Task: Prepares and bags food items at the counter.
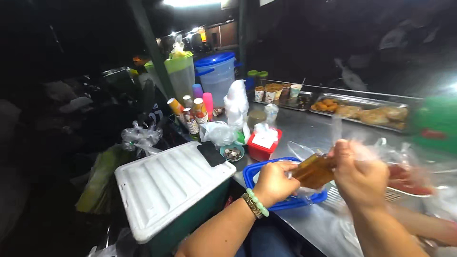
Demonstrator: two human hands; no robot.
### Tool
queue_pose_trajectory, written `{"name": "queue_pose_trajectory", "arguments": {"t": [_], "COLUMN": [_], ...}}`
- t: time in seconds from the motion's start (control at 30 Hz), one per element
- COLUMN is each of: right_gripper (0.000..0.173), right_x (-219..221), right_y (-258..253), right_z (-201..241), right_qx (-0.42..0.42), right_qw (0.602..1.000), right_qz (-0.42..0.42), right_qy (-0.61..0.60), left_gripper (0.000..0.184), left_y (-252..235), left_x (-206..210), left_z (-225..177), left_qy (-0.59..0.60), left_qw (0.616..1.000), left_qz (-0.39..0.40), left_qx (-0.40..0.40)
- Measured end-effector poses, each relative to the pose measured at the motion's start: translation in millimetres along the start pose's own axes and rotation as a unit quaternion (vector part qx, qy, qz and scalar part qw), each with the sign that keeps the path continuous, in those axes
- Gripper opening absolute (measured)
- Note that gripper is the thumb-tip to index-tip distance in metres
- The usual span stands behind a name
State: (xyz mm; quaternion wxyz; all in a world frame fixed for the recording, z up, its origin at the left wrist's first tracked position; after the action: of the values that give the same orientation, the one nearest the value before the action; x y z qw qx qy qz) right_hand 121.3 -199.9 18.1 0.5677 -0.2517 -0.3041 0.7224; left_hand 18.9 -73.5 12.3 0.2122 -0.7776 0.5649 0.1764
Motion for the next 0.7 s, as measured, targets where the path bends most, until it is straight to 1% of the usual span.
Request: {"name": "queue_pose_trajectory", "arguments": {"t": [0.1,0.17,0.23,0.27,0.3,0.33,0.37,0.4,0.43,0.47,0.5,0.53,0.6,0.67,0.7], "right_gripper": [0.046,0.047,0.045,0.045,0.045,0.045,0.045,0.045,0.046,0.046,0.046,0.046,0.046,0.047,0.047], "right_x": [6.4,5.9,3.7,2.6,1.5,0.2,-1.2,-2.7,-3.7,-3.9,-3.7,-3.3,-0.6,2.5,2.9], "right_y": [13.4,20.9,26.7,29.3,31.4,32.9,33.7,34.0,34.1,34.0,34.7,35.5,37.3,38.5,39.4], "right_z": [-6.6,-15.3,-24.0,-26.2,-27.3,-27.2,-26.5,-25.5,-24.6,-23.7,-22.7,-22.2,-23.5,-25.8,-27.3], "right_qx": [-0.043,-0.035,-0.009,-0.003,-0.004,-0.013,-0.024,-0.034,-0.042,-0.049,-0.056,-0.066,-0.088,-0.101,-0.099], "right_qw": [0.995,0.993,0.993,0.993,0.993,0.992,0.991,0.99,0.989,0.987,0.985,0.982,0.974,0.969,0.967], "right_qz": [0.073,0.097,0.107,0.111,0.116,0.121,0.127,0.135,0.143,0.152,0.164,0.179,0.209,0.225,0.229], "right_qy": [0.06,0.064,0.045,0.036,0.029,0.027,0.024,0.023,0.02,0.016,0.011,0.006,0.003,0.027,0.041], "left_gripper": [0.04,0.039,0.037,0.033,0.026,0.022,0.023,0.025,0.026,0.028,0.031,0.036,0.045,0.043,0.042], "left_y": [-0.8,1.7,4.1,4.3,3.6,2.5,0.9,-1.3,-3.9,-6.6,-8.7,-10.4,-11.6,-8.8,-7.0], "left_x": [0.8,0.5,0.8,-0.1,-2.6,-6.7,-11.0,-13.5,-13.8,-12.6,-11.0,-9.5,-6.8,-4.2,-2.4], "left_z": [0.0,1.8,5.6,8.2,10.7,12.4,13.0,12.9,12.3,11.5,10.5,9.4,5.7,-2.0,-5.6], "left_qy": [0.11,0.171,0.192,0.163,0.096,-0.006,-0.107,-0.196,-0.265,-0.308,-0.327,-0.323,-0.259,-0.191,-0.169], "left_qw": [0.993,0.982,0.978,0.985,0.995,1.0,0.994,0.98,0.963,0.947,0.938,0.937,0.952,0.963,0.965], "left_qz": [0.019,0.013,-0.001,-0.007,-0.015,-0.018,-0.011,0.014,0.047,0.079,0.106,0.129,0.162,0.182,0.189], "left_qx": [-0.049,-0.076,-0.076,-0.061,-0.037,-0.007,0.011,0.005,-0.017,-0.038,-0.049,-0.045,0.009,0.057,0.061]}}
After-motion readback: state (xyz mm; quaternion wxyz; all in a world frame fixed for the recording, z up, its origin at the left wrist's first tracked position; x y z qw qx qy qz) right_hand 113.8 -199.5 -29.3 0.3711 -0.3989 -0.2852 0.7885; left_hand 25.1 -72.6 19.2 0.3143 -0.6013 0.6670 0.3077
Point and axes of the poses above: each hand's wrist, its own y-axis away from the middle knuckle, its own x-axis out of the palm, z = x × y, the point moved 2 cm from there along -y, towards the middle knuckle, and after that the axes turned 6 degrees about -y, right-handed, at the moved point
